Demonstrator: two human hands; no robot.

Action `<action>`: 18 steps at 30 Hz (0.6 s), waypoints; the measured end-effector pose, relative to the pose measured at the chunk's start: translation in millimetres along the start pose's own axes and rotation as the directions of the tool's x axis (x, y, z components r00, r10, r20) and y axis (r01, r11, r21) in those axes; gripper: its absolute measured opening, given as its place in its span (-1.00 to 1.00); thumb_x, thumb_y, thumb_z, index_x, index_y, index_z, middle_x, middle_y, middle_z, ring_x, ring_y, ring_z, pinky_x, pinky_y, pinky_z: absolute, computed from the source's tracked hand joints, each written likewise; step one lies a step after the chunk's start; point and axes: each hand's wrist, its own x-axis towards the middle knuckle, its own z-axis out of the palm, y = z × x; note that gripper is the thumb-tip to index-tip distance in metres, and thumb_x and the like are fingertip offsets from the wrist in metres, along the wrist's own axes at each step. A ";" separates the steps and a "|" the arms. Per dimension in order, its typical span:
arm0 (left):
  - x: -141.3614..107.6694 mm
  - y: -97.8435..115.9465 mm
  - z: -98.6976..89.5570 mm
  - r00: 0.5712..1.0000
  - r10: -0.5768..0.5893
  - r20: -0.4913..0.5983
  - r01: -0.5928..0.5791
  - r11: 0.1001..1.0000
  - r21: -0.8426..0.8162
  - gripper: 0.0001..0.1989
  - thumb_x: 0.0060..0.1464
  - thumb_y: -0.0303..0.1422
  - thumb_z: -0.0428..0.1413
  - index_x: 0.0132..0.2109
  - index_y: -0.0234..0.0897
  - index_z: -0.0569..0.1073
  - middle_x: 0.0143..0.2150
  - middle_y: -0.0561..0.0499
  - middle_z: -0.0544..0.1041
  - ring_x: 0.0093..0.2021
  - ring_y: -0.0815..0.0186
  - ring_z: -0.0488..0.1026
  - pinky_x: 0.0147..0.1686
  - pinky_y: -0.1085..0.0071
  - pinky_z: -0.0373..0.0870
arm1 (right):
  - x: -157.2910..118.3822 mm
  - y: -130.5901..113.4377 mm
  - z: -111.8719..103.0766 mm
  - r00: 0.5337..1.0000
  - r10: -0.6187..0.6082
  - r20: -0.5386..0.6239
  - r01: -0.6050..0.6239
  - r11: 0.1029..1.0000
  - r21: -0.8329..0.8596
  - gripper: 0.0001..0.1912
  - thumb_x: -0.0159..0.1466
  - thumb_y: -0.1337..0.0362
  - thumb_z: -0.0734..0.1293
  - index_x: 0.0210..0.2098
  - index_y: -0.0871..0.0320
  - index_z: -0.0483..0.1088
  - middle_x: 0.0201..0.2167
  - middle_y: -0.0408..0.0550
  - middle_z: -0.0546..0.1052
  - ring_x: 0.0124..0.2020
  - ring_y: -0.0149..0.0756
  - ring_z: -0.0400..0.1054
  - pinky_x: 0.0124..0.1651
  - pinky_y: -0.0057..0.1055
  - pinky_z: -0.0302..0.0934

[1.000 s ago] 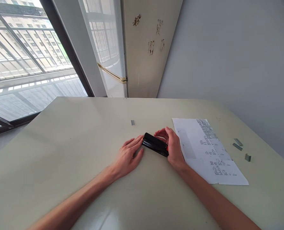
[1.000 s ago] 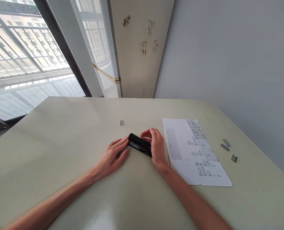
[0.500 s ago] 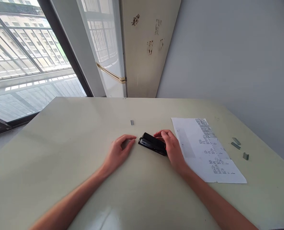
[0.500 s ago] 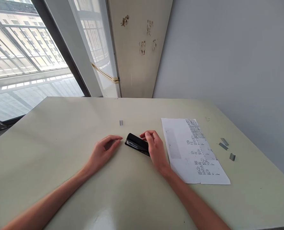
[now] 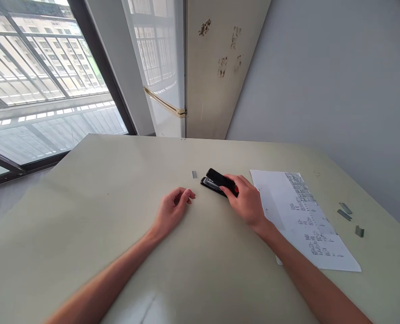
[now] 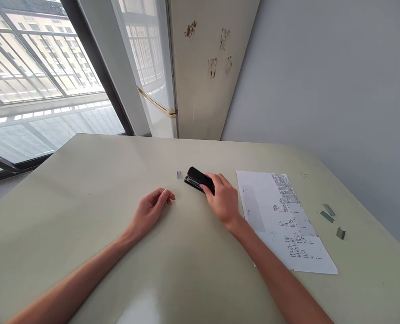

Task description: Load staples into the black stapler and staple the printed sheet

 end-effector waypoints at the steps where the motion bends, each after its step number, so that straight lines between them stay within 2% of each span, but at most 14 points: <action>1: -0.3 0.6 -0.3 1.000 -0.002 -0.001 0.002 1.000 0.004 -0.52 0.39 0.03 0.02 -0.21 -0.25 0.61 -0.35 0.03 0.56 -0.36 0.33 0.40 -0.33 0.43 0.28 | 9.1 -0.7 7.1 1.000 0.004 -0.008 -0.004 1.000 -0.010 -0.70 0.47 0.08 0.32 0.11 0.02 0.50 -0.02 0.00 0.65 -0.16 -0.11 0.56 -0.17 -0.20 0.42; 6: -1.1 5.0 -2.8 1.000 -0.023 -0.009 0.023 0.999 -0.038 -0.52 0.39 0.03 0.01 -0.24 -0.25 0.57 -0.35 0.02 0.53 -0.32 0.31 0.43 -0.28 0.41 0.31 | 48.2 -15.2 45.1 1.000 0.017 -0.006 -0.017 0.999 0.031 -0.72 0.44 0.17 0.33 0.10 0.06 0.48 0.00 0.06 0.63 -0.05 -0.02 0.54 -0.11 -0.14 0.40; 11: 2.9 6.0 -7.4 0.999 -0.034 -0.027 0.032 0.996 -0.084 -0.55 0.37 0.02 0.02 -0.28 -0.25 0.49 -0.39 0.04 0.47 -0.35 0.32 0.39 -0.29 0.41 0.29 | 71.9 -36.9 71.8 0.997 -0.051 0.058 0.044 0.992 0.118 -0.72 0.47 0.17 0.30 0.13 0.01 0.46 0.04 0.03 0.62 0.02 -0.07 0.54 0.03 -0.13 0.42; 14: 6.3 2.5 -12.3 0.997 -0.046 -0.065 0.039 0.994 -0.100 -0.56 0.35 0.02 0.03 -0.34 -0.23 0.36 -0.46 0.11 0.32 -0.45 0.37 0.22 -0.42 0.43 0.17 | 66.7 -40.8 65.5 0.989 -0.108 0.097 0.087 0.976 0.200 -0.63 0.48 0.12 0.30 0.24 0.01 0.38 0.13 0.04 0.59 0.12 -0.09 0.51 0.14 -0.13 0.42; 16: 8.2 -0.5 -16.3 0.993 -0.053 -0.103 0.043 0.995 -0.093 -0.56 0.33 0.02 0.06 -0.37 -0.21 0.25 -0.49 0.15 0.19 -0.49 0.39 0.09 -0.47 0.42 0.05 | 50.9 -36.3 48.5 0.986 -0.133 0.102 0.101 0.958 0.267 -0.55 0.48 0.08 0.31 0.30 0.02 0.32 0.22 0.07 0.53 0.22 -0.07 0.45 0.24 -0.10 0.39; 18: 10.1 -2.6 -20.4 0.990 -0.042 -0.137 0.034 0.997 -0.064 -0.53 0.33 0.01 0.06 -0.41 -0.20 0.16 -0.50 0.16 0.10 -0.49 0.39 0.02 -0.47 0.41 -0.01 | 26.8 -26.6 22.2 0.987 -0.123 0.100 0.091 0.956 0.278 -0.57 0.49 0.07 0.28 0.30 -0.01 0.31 0.24 0.06 0.51 0.26 -0.08 0.43 0.29 -0.07 0.35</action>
